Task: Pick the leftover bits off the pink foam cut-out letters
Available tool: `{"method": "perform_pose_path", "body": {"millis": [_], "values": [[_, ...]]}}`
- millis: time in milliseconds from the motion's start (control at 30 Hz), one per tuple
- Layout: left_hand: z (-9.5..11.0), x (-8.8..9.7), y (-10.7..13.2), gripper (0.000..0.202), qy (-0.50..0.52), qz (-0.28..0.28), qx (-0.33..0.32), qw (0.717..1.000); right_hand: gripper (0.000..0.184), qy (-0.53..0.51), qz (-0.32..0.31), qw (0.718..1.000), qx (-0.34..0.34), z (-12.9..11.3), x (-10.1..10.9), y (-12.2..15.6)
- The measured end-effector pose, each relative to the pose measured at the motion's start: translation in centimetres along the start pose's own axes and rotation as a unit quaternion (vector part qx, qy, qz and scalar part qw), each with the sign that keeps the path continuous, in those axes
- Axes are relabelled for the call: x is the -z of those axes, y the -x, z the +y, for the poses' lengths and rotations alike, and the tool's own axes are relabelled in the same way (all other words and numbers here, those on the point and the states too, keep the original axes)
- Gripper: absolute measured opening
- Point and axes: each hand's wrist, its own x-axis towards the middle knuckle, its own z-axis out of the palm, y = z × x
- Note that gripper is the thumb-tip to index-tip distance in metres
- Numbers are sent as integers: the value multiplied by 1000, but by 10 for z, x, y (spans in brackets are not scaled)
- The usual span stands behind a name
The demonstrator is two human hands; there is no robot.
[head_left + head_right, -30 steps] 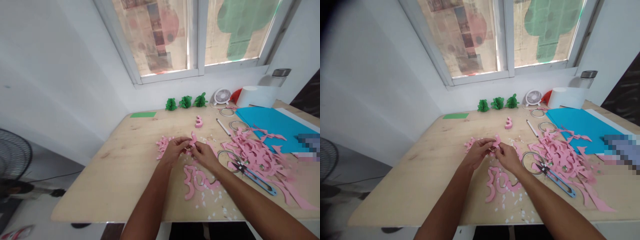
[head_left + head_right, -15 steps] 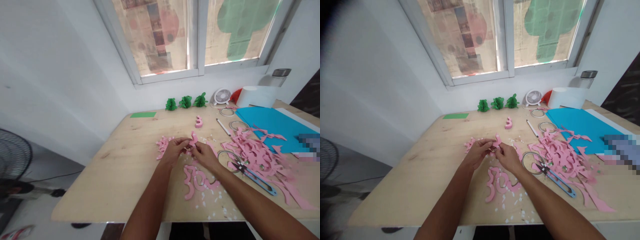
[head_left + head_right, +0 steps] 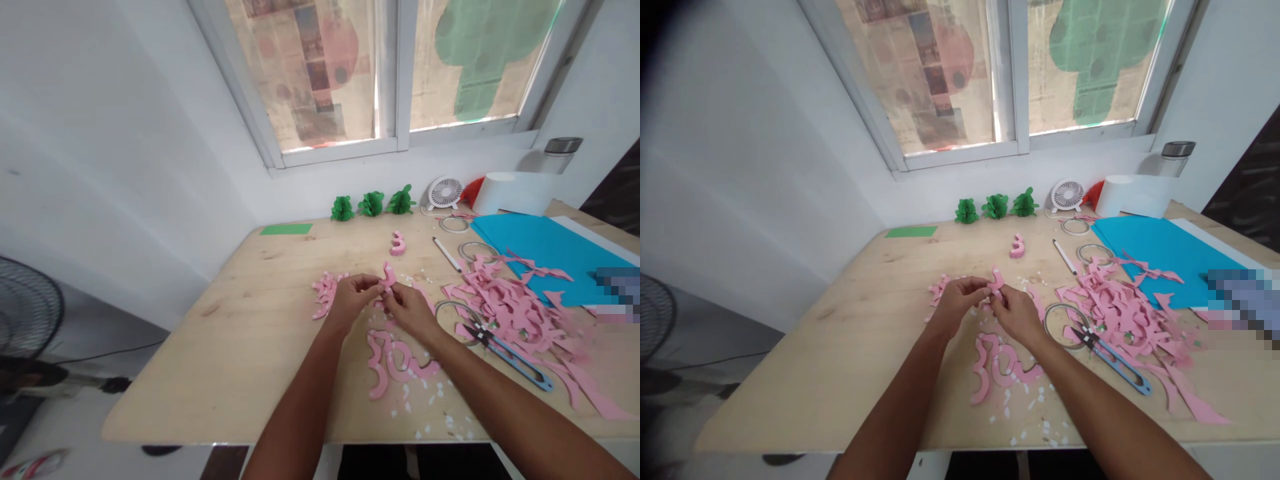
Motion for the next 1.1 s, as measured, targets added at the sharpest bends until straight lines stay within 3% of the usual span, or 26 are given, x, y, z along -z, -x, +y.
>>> {"method": "perform_pose_path", "body": {"millis": [367,1100], "values": [[-4,-4,-1,17,-76,46,-50,995,23,24,2,1000,-4,-1,0,0],[-2,-1,-1,16,-25,29,-13,999,22,16,20,1000,14,-5,3,0]]}}
